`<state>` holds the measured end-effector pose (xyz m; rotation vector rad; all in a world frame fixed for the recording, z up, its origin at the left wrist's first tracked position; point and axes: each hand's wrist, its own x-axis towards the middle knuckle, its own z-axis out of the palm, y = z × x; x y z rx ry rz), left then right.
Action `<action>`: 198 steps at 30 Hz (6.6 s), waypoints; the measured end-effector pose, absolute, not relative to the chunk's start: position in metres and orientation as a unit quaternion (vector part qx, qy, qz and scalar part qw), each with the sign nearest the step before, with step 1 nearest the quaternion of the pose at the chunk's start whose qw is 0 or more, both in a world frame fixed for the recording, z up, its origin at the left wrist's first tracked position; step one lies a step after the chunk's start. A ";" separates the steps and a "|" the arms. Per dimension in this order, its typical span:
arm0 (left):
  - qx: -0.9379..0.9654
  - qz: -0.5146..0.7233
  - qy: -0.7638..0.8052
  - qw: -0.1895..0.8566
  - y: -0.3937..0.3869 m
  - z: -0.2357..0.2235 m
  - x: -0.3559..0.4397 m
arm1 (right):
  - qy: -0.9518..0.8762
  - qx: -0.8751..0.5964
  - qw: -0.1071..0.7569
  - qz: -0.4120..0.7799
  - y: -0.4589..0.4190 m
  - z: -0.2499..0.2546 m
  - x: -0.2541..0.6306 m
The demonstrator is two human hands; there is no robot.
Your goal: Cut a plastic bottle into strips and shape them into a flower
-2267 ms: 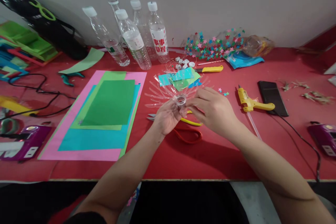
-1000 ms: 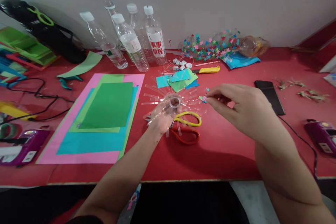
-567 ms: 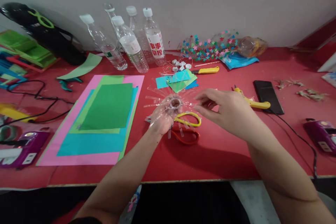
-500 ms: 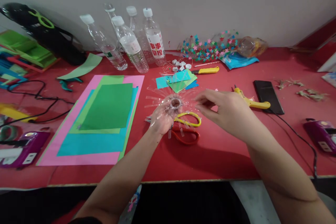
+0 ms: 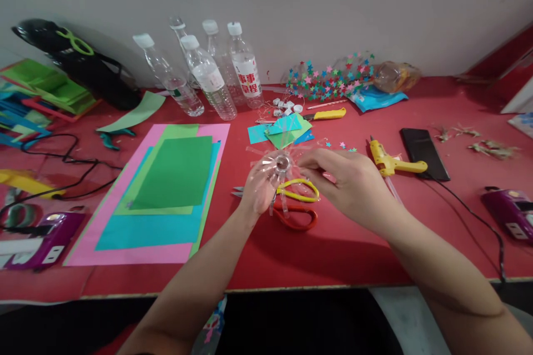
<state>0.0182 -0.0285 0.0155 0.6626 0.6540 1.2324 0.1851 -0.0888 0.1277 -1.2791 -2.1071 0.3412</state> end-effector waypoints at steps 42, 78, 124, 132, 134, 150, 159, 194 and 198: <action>0.197 0.439 0.285 0.829 -0.031 0.022 0.008 | -0.799 -0.547 0.239 0.071 -0.062 0.142 0.230; 0.172 0.415 0.301 0.841 -0.031 0.026 0.011 | -0.898 -0.379 0.221 -0.045 -0.070 0.131 0.198; 0.206 0.487 0.396 0.750 -0.030 0.033 0.018 | -0.825 -0.445 0.181 0.298 -0.069 0.129 0.199; 0.176 0.464 0.408 0.766 -0.031 0.038 0.019 | -0.816 -0.490 0.154 0.265 -0.063 0.107 0.177; 0.166 0.468 0.414 0.763 -0.031 0.037 0.019 | -0.837 -0.488 0.147 0.199 -0.063 0.100 0.172; 0.186 0.465 0.366 0.784 -0.035 0.029 0.018 | -0.838 -0.496 0.125 0.189 -0.065 0.094 0.164; 0.181 0.494 0.364 0.768 -0.042 0.020 0.017 | -0.828 -0.517 0.115 0.184 -0.062 0.085 0.159; 0.192 0.490 0.381 0.760 -0.031 0.035 0.020 | -0.771 -0.524 0.229 0.281 -0.061 0.095 0.168; 0.205 0.492 0.387 0.752 -0.035 0.032 0.019 | -0.768 -0.536 0.194 0.294 -0.060 0.091 0.164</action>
